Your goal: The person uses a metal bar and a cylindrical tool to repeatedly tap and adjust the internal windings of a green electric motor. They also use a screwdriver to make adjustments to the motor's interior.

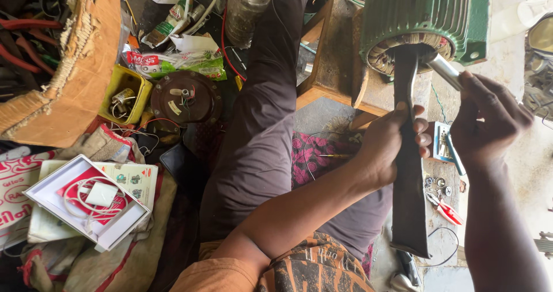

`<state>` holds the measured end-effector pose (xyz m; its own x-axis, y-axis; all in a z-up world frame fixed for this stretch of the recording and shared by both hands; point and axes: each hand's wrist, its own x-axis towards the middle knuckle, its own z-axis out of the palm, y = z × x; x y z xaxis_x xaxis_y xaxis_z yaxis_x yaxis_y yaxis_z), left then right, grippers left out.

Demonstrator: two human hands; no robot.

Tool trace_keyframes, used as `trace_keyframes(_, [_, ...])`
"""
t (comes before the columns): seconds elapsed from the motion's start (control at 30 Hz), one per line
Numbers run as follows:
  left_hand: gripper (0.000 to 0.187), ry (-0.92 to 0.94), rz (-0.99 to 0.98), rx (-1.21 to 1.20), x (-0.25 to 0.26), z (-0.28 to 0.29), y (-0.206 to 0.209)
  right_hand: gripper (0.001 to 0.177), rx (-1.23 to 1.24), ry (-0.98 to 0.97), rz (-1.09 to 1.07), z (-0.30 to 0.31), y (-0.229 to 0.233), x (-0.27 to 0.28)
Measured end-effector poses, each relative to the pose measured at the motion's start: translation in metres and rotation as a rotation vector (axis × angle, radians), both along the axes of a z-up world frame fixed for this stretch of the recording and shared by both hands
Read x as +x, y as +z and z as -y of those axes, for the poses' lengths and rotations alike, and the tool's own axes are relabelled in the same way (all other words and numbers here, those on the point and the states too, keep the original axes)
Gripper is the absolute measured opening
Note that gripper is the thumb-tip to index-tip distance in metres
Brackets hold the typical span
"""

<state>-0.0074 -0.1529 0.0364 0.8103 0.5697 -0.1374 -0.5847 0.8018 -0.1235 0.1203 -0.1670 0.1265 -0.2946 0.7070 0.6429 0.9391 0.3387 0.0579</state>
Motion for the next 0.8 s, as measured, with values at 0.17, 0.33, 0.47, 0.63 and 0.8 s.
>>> trace_keyframes(0.17, [0.026,0.062,0.188,0.017,0.004,0.012,-0.012,0.019,0.050,0.004,0.025,0.005,0.001,0.001])
trace_keyframes(0.33, [0.031,0.025,0.100,0.019,0.011,0.015,-0.016,0.019,0.085,-0.020,0.038,0.005,0.001,0.004])
trace_keyframes(0.47, [0.028,0.033,0.128,0.039,0.009,0.017,-0.016,0.026,0.076,-0.026,0.022,0.008,0.000,0.008])
trace_keyframes(0.63, [0.029,0.047,0.151,0.050,0.006,0.019,-0.015,0.020,0.079,-0.032,0.047,0.009,0.000,0.008])
trace_keyframes(0.8, [0.027,0.028,0.192,0.030,0.007,0.015,-0.016,0.020,0.073,-0.028,0.043,0.009,-0.001,0.007])
